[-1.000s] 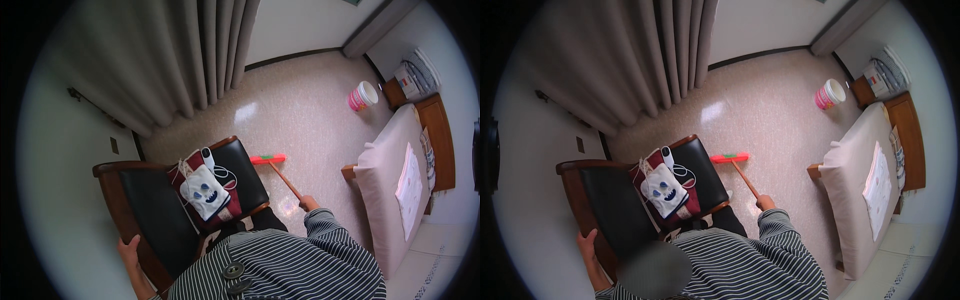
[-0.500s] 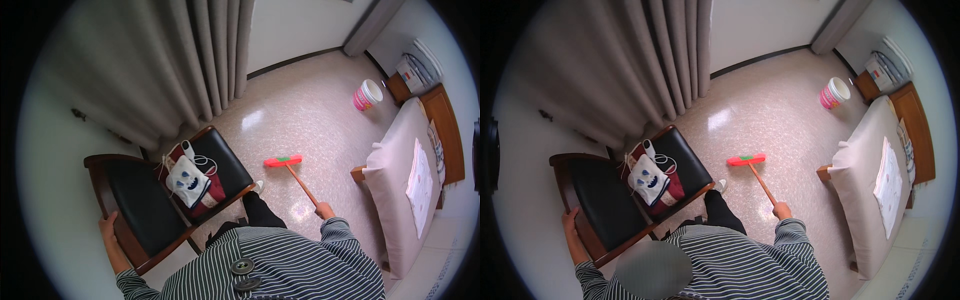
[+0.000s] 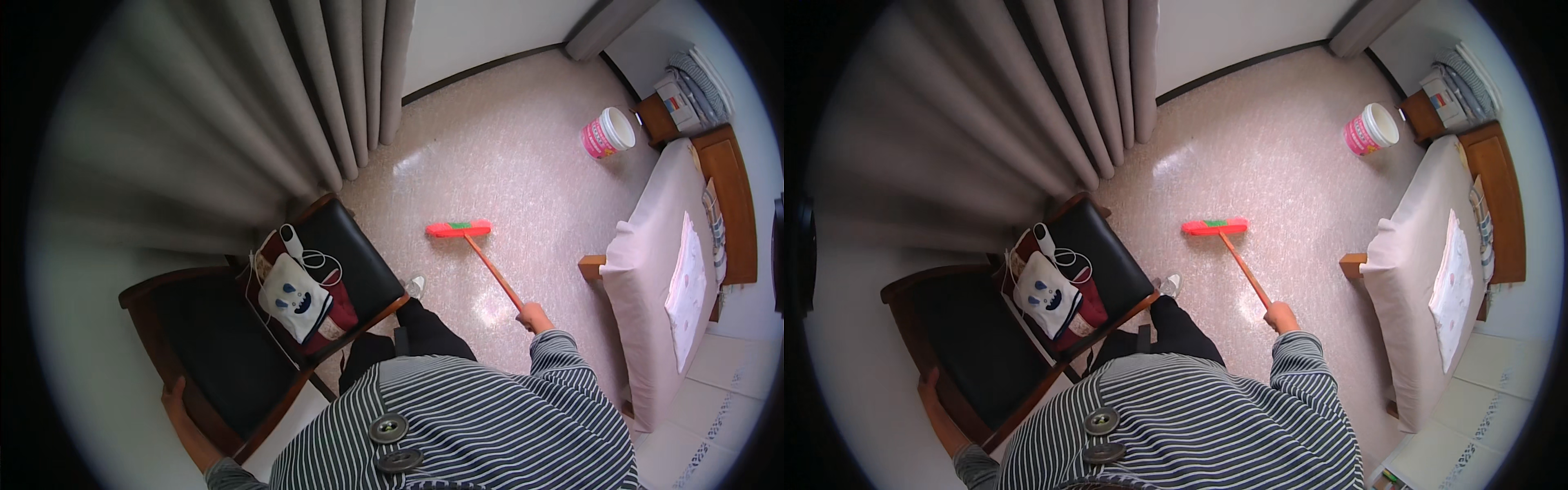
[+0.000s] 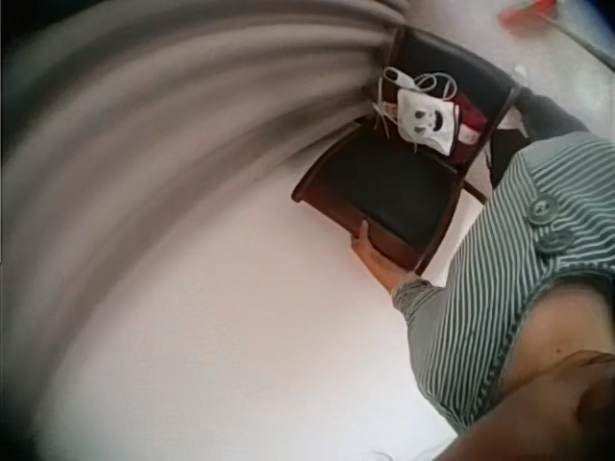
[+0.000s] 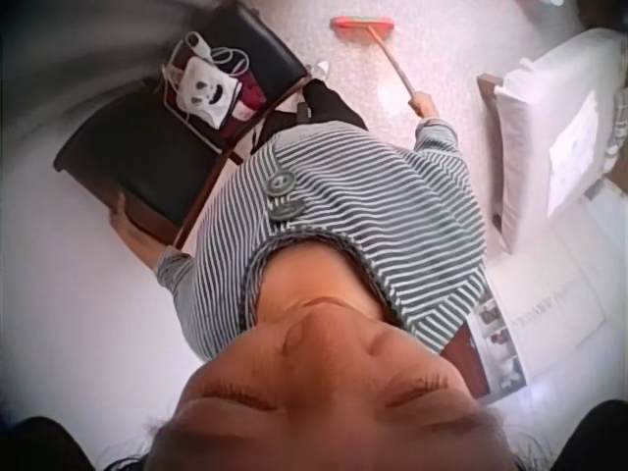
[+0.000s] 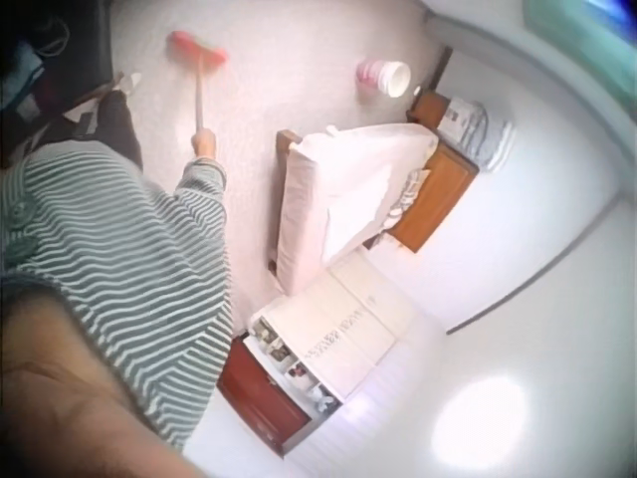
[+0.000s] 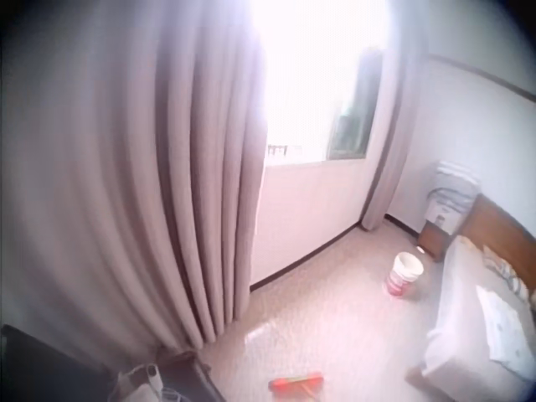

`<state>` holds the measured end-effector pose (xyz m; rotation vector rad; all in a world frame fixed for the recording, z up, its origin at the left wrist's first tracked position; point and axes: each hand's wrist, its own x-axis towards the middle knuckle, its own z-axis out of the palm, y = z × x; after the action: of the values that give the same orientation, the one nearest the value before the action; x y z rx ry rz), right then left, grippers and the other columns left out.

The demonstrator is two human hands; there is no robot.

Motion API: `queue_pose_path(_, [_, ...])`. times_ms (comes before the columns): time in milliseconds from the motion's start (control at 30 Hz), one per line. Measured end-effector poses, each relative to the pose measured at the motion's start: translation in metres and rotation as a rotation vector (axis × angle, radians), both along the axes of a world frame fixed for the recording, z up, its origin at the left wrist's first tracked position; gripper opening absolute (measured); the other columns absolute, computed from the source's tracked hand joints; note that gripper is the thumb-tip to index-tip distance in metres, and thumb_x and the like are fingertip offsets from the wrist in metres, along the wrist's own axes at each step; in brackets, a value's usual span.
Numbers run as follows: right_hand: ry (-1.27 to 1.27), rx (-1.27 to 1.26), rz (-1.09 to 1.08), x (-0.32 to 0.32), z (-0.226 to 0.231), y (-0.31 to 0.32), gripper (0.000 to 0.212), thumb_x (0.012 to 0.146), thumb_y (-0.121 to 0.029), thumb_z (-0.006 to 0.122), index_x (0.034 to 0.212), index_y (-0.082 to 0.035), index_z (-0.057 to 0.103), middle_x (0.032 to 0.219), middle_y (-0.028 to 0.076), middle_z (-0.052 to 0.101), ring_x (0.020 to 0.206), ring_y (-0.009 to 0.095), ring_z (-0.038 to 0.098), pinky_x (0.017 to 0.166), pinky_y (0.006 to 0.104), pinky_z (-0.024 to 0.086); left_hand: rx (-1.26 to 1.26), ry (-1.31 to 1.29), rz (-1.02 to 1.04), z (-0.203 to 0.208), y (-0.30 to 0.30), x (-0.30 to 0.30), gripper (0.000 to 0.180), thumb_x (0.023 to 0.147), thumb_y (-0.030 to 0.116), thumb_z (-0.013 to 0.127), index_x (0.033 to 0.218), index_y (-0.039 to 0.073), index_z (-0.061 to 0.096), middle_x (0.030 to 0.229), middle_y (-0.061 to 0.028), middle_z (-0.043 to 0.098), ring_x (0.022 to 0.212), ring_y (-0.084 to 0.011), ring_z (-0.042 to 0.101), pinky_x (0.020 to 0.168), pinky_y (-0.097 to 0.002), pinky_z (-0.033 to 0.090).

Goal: The person sweeps debris on a tiled bedroom floor using a broom, gathering it into a bucket. They move a curtain aside to access the area and sweep around furniture including a chair and bed.

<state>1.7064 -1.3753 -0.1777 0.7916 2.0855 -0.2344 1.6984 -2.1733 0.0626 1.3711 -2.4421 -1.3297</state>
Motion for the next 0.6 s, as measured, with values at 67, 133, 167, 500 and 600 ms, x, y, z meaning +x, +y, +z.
queue_pose_path(67, [0.002, 0.030, 0.057, -0.013, -0.015, -0.004, 0.029, 0.069, -0.023, 0.058, 0.077, 0.005, 0.058, 0.058, 0.014, 0.057, 0.047, 0.023, 0.057, 0.042, 0.0319, 0.046, -0.034, -0.062, -0.011, -0.006, -0.009, 0.007, 0.059, 0.062, 0.018, 0.069, 0.110, -0.006, 0.044, 0.104, -0.0154, 0.051, 0.090, -0.0246, 0.050, 0.077, -0.0314, 0.040])
queue_pose_path(133, [-0.053, 0.007, 0.025, -0.045, 0.007, -0.038, 0.024, 0.068, -0.015, 0.053, 0.083, 0.002, 0.059, 0.074, 0.018, 0.058, 0.066, 0.027, 0.058, 0.056, 0.0342, 0.047, -0.060, -0.075, -0.043, -0.004, -0.028, 0.020, 0.055, 0.064, 0.016, 0.067, 0.109, -0.007, 0.045, 0.101, -0.0152, 0.052, 0.088, -0.0236, 0.050, 0.076, -0.0305, 0.040])
queue_pose_path(167, [-0.077, -0.003, 0.008, -0.062, 0.016, -0.056, 0.024, 0.067, -0.011, 0.050, 0.086, 0.001, 0.059, 0.081, 0.019, 0.058, 0.075, 0.029, 0.058, 0.063, 0.0354, 0.047, -0.028, -0.014, -0.024, 0.001, -0.033, 0.017, 0.054, 0.064, 0.015, 0.066, 0.109, -0.007, 0.045, 0.100, -0.0149, 0.053, 0.087, -0.0230, 0.051, 0.076, -0.0301, 0.040])
queue_pose_path(500, [-0.032, 0.029, -0.195, -0.011, 0.033, -0.126, 0.027, 0.064, -0.013, 0.053, 0.085, 0.002, 0.059, 0.078, 0.020, 0.059, 0.070, 0.029, 0.059, 0.059, 0.0344, 0.048, -0.053, -0.024, -0.158, -0.001, -0.011, 0.006, 0.050, 0.068, 0.021, 0.065, 0.105, -0.008, 0.046, 0.098, -0.0156, 0.053, 0.084, -0.0240, 0.052, 0.074, -0.0315, 0.041])
queue_pose_path(600, [0.016, 0.063, -0.169, 0.019, 0.039, -0.120, 0.026, 0.063, -0.013, 0.054, 0.084, 0.003, 0.059, 0.076, 0.019, 0.059, 0.070, 0.029, 0.060, 0.059, 0.0347, 0.047, -0.200, -0.050, -0.143, -0.019, -0.019, 0.011, 0.054, 0.068, 0.026, 0.065, 0.105, -0.008, 0.046, 0.099, -0.0167, 0.053, 0.086, -0.0247, 0.052, 0.075, -0.0329, 0.042])
